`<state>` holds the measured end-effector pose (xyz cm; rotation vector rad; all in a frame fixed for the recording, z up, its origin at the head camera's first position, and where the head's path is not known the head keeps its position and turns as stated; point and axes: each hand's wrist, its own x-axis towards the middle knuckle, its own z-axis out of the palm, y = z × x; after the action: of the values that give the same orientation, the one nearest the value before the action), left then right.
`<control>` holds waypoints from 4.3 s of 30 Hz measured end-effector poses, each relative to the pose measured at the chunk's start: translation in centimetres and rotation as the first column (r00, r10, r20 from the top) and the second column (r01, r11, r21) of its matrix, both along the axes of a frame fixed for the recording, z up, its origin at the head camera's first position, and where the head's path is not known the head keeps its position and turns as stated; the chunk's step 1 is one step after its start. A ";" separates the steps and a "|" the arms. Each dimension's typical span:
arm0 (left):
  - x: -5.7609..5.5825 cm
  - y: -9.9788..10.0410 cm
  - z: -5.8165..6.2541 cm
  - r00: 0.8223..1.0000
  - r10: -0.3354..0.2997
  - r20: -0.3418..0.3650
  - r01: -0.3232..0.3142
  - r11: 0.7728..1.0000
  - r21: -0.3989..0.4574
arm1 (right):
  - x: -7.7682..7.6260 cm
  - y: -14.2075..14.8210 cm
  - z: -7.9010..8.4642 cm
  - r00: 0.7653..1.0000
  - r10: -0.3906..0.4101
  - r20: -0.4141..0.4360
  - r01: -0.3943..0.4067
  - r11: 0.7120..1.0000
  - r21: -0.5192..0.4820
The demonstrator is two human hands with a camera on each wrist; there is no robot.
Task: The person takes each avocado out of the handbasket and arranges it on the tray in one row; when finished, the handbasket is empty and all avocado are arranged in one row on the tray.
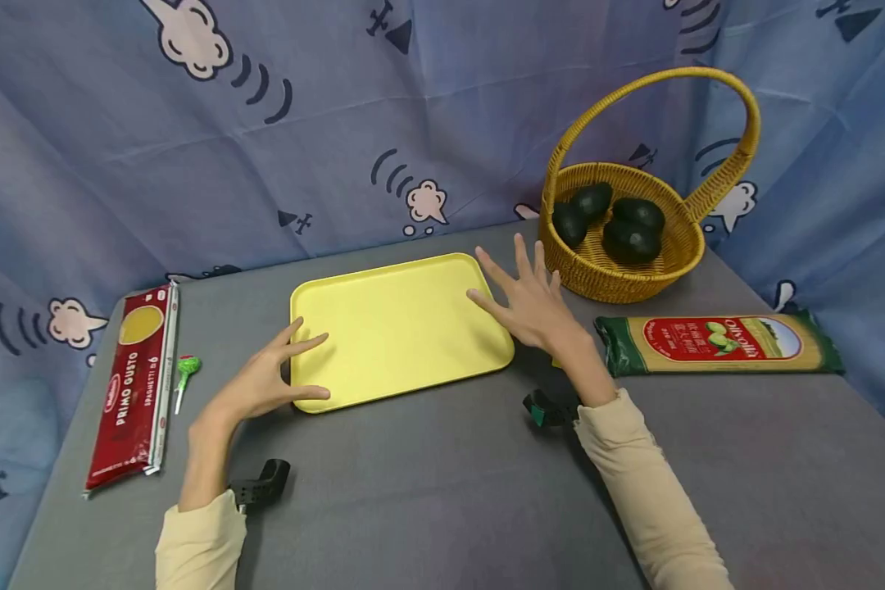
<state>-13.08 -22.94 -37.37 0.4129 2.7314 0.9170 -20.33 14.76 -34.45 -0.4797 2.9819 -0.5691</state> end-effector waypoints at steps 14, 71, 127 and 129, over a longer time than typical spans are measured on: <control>0.3 -0.8 -0.1 0.999 -0.036 -0.013 0.036 0.999 -0.018 | 2.3 3.8 1.5 0.992 0.126 0.000 -0.115 0.906 -0.408; 0.2 -1.6 -1.6 0.999 0.006 -0.032 -0.005 0.999 0.039 | -11.7 20.7 0.9 0.768 -0.075 0.636 0.496 0.697 -0.517; 0.4 -1.2 -0.9 1.000 -0.009 0.000 0.009 1.000 0.001 | -8.1 20.7 2.2 0.867 -0.086 0.490 0.381 0.748 -0.543; 0.4 -1.2 -0.8 1.000 -0.011 0.003 0.011 1.000 0.007 | -7.8 20.7 2.3 0.874 -0.091 0.477 0.377 0.746 -0.549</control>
<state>-12.72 -24.10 -38.21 0.4272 2.7215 0.9239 -28.10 35.48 -32.15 0.0322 2.3738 -1.5071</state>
